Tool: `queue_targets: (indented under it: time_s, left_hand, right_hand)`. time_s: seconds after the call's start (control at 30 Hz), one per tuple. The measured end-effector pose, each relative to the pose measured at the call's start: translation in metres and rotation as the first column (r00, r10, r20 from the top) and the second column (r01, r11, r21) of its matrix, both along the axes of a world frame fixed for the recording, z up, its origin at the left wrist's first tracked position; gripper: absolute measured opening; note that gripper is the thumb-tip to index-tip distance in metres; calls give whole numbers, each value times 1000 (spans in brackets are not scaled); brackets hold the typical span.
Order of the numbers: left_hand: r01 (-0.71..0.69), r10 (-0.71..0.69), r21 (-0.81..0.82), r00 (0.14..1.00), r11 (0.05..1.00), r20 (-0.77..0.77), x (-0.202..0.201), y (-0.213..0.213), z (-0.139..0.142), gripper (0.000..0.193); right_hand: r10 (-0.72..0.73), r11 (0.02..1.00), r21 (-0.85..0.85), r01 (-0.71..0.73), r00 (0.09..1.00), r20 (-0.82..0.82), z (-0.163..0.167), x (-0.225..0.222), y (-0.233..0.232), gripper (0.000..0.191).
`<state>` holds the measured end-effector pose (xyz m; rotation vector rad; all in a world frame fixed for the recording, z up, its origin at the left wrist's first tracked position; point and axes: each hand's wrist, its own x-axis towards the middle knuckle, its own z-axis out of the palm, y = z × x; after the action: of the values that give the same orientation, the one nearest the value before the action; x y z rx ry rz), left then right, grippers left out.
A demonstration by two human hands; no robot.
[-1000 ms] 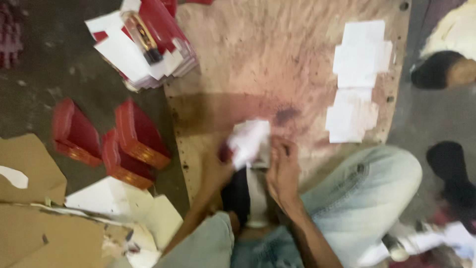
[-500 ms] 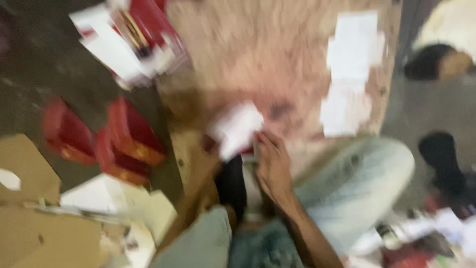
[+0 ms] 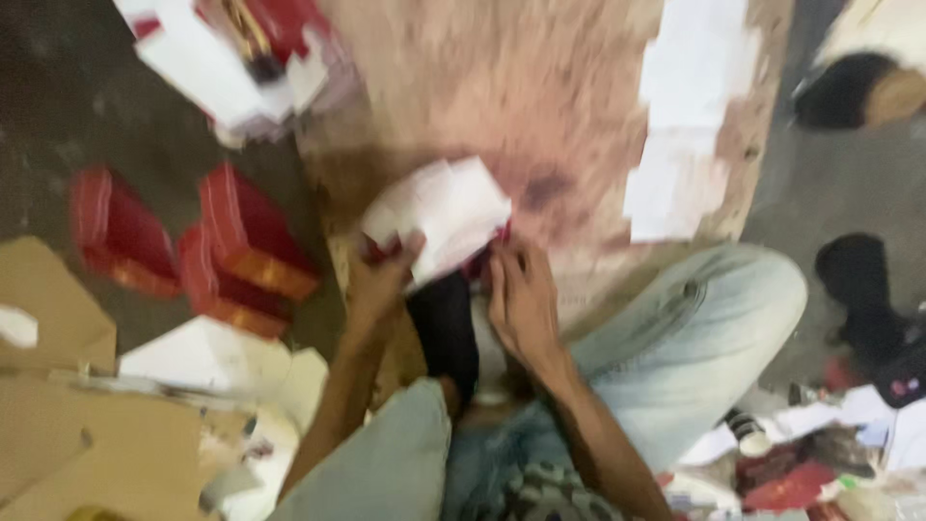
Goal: The person sits on the floor and folds red paper into small rectangular boxes. They repeatedly fold flaps, press edges, and use a small round tool to smooth or crease the paper. Finished boxes are placed in a pile nearby.
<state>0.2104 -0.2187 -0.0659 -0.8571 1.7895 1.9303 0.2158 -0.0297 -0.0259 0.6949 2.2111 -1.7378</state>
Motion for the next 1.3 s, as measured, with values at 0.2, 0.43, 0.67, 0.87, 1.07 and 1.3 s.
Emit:
queue_targets:
  time_s: [0.2, 0.43, 0.67, 0.87, 1.07, 1.3]
  left_hand:
    - [11, -7, -117, 999, 993, 38, -2, 8, 7, 38]
    - [64, -63, -142, 998, 988, 8, 3, 4, 0, 39]
    - [156, -161, -170, 987, 973, -17, -17, 1, 11, 44]
    - [136, -364, -554, 873, 821, -325, -14, -4, 0, 50]
    - [296, -338, -354, 939, 887, -62, -1, 0, -9, 40]
    - [280, -290, -259, 957, 925, -2, -10, 3, 1, 46]
  right_hand:
    - [266, 870, 449, -202, 961, -82, 1, 4, 1, 30]
    - [359, 848, 471, -243, 917, -172, 2, 8, 4, 33]
    - [327, 887, 393, -243, 931, -162, -7, -1, -5, 32]
    - [274, 889, 428, -162, 937, -215, -8, -2, -3, 36]
    - [283, 889, 423, -174, 936, -210, -13, 0, -1, 32]
    - [324, 869, 442, -221, 931, -171, -20, 7, -1, 22]
